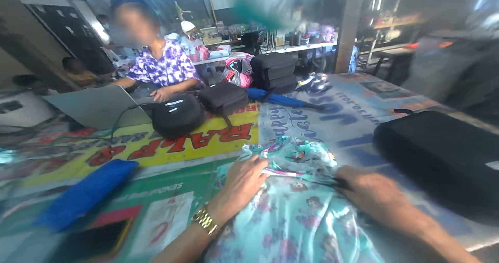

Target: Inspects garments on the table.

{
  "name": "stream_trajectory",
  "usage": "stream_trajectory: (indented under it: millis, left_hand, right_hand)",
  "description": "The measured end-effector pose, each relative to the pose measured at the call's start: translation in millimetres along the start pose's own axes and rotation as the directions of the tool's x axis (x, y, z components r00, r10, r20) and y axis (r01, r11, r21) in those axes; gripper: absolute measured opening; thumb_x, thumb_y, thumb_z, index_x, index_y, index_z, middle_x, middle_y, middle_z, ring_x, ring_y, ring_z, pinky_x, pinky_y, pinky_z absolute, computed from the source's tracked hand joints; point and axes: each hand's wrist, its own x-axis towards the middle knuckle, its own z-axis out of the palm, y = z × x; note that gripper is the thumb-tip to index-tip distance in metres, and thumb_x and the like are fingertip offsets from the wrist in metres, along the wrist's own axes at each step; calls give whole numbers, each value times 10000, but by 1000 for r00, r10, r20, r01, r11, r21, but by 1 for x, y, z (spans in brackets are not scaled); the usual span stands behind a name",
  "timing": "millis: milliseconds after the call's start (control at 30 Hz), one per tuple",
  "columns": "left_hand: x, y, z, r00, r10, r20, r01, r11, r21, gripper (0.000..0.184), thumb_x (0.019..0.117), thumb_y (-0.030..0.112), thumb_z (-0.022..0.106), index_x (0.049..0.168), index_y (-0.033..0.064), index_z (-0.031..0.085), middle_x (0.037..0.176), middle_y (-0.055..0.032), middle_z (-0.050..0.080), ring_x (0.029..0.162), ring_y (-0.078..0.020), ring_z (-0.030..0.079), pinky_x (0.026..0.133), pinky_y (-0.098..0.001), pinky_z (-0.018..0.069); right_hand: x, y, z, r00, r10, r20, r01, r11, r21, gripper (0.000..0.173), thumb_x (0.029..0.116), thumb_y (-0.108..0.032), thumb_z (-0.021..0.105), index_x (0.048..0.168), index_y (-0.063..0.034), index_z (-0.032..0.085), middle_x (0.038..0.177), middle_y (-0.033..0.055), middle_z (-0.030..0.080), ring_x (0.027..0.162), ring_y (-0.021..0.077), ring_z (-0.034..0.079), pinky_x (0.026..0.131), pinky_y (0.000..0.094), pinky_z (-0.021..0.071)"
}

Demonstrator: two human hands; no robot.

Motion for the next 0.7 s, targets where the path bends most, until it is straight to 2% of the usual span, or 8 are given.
stream_trajectory:
  millis: [100,200,300,367,467,567,633,700]
  left_hand:
    - [-27,-9,-9,968,127,-217,-124,992,26,192,960,299,643,994,132,733,1244,-81,662,1126,-302,642,896,-530,510]
    - [-36,-12,-55,947,104,-304,-149,980,-129,243,1006,258,593,1073,69,731,1272,-98,680,1238,-295,615,1015,-564,480]
    - [-25,-6,-135,938,-63,-342,-63,937,-344,279,1045,196,569,1229,7,658,1149,-160,684,1022,-257,675,906,-513,550]
    - [-13,-2,-187,862,-115,-494,-108,910,-401,235,1040,204,568,1175,25,637,975,-82,671,828,-128,648,772,-371,561]
    - [2,-1,-231,682,-34,-731,-359,855,-374,149,1015,194,570,1109,85,608,955,50,668,867,2,659,802,-226,575]
    - [8,1,-230,756,62,-652,-283,929,-240,224,1031,211,555,1122,18,623,1011,-90,657,910,-105,642,841,-334,540]
    - [8,2,-226,780,61,-623,-310,902,-299,197,1039,204,544,1124,40,613,993,-59,651,882,-81,640,805,-297,546]
    - [-2,12,-213,805,20,-593,-402,754,-520,163,1041,147,538,1137,34,606,978,-30,665,874,-73,665,797,-282,585]
  right_hand:
    - [-14,5,-6,961,-224,-164,232,972,27,191,825,-166,748,1007,-134,699,1122,107,664,744,272,702,548,484,579]
    - [-11,-5,-54,933,-271,-237,329,910,252,206,946,-189,643,1118,-83,688,1055,69,698,787,157,681,657,372,600]
    - [6,-37,-129,907,-234,-351,363,856,369,154,1008,-189,584,1100,-89,656,768,-31,663,593,31,609,532,241,545]
    - [26,-52,-171,824,-273,-497,481,801,357,134,1013,-163,576,1107,-85,630,798,-70,656,618,-4,619,565,206,571]
    - [51,-65,-209,702,-250,-667,539,798,270,119,1005,-191,576,1107,-140,608,856,-113,645,688,-34,638,633,188,588]
    - [59,-71,-224,779,-187,-598,330,934,137,244,1018,-237,568,1200,-83,620,995,72,664,838,129,647,774,400,545]
    - [53,-69,-229,764,-180,-620,338,930,147,217,1019,-233,553,1175,-92,606,967,32,626,791,69,607,726,319,534]
    - [40,-55,-225,705,-164,-690,435,868,238,189,999,-237,571,1148,-129,616,899,-58,631,713,-6,617,644,226,564]
